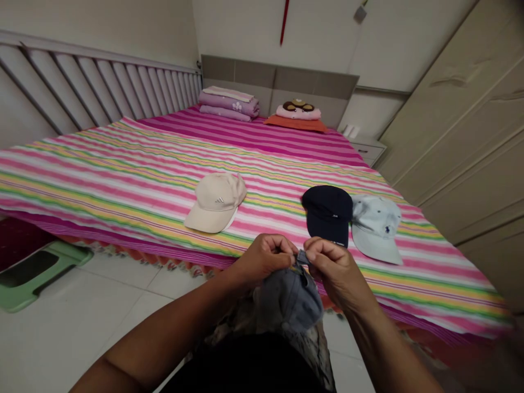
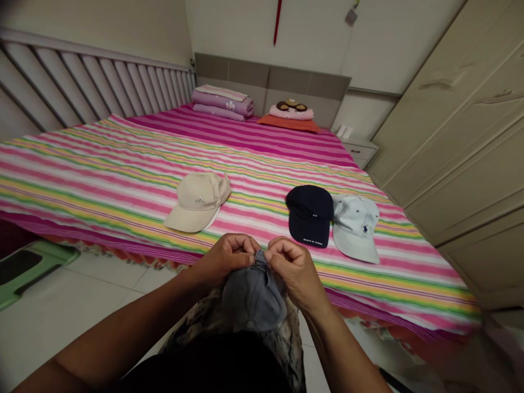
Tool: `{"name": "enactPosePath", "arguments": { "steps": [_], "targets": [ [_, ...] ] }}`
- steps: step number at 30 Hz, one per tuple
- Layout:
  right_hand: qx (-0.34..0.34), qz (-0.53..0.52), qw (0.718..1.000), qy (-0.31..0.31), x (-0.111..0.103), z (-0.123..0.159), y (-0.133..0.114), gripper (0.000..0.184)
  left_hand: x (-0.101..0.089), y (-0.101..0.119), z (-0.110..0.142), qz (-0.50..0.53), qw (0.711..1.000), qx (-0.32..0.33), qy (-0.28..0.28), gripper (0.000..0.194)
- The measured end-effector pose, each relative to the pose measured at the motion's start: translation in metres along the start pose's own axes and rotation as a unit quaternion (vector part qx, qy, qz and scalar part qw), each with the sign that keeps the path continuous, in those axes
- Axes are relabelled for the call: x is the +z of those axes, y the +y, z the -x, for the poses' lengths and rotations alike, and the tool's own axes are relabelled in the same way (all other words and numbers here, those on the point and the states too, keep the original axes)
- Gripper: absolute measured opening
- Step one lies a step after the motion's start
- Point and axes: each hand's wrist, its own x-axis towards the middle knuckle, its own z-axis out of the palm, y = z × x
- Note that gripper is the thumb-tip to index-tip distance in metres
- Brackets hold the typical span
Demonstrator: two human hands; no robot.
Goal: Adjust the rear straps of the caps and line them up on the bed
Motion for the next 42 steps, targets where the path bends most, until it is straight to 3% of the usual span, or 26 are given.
{"name": "enactPosePath", "arguments": {
  "steps": [10, 18, 22, 28, 32, 34, 35, 38, 40, 42],
  "targets": [
    [0.053, -0.059, 0.997, 0.012, 0.006, -0.003, -0.002, 0.018, -0.012, -0.013, -0.001, 0.044, 0.997, -0.042, -0.054, 0.012],
    [0.083, -0.056, 0.995, -0.019, 0.006, -0.004, -0.008, 0.016, -0.014, -0.011, 0.0, 0.032, 0.994, -0.061, -0.082, 0.017],
    [0.096, -0.004, 0.994, -0.051, 0.001, -0.006, -0.012, 0.017, -0.014, -0.009, 0.001, -0.011, 0.993, -0.084, -0.079, 0.02],
    [0.049, 0.103, 0.984, -0.137, -0.01, -0.011, -0.017, 0.022, -0.014, -0.006, 0.002, -0.058, 0.99, -0.072, -0.103, 0.02],
    [-0.02, 0.236, 0.966, -0.106, -0.01, -0.005, -0.02, 0.021, -0.015, -0.006, 0.002, -0.067, 0.989, -0.074, -0.105, 0.02],
    [-0.119, 0.342, 0.931, -0.049, -0.006, 0.002, -0.021, 0.026, -0.016, -0.008, 0.002, -0.041, 0.992, -0.079, -0.093, 0.023],
    [-0.18, 0.397, 0.9, -0.02, -0.003, 0.006, -0.021, 0.029, -0.016, -0.009, 0.002, -0.026, 0.993, -0.078, -0.086, 0.023],
    [-0.337, 0.533, 0.775, 0.04, 0.006, 0.018, -0.021, 0.026, -0.016, -0.012, 0.0, 0.006, 0.997, -0.048, -0.061, 0.022],
    [-0.398, 0.595, 0.696, 0.055, 0.01, 0.022, -0.02, 0.023, -0.016, -0.015, -0.001, 0.021, 0.999, -0.02, -0.042, 0.021],
    [-0.431, 0.632, 0.641, 0.063, 0.012, 0.021, -0.017, 0.022, -0.015, -0.017, -0.002, 0.029, 0.999, -0.005, -0.029, 0.02]
  ]
}}
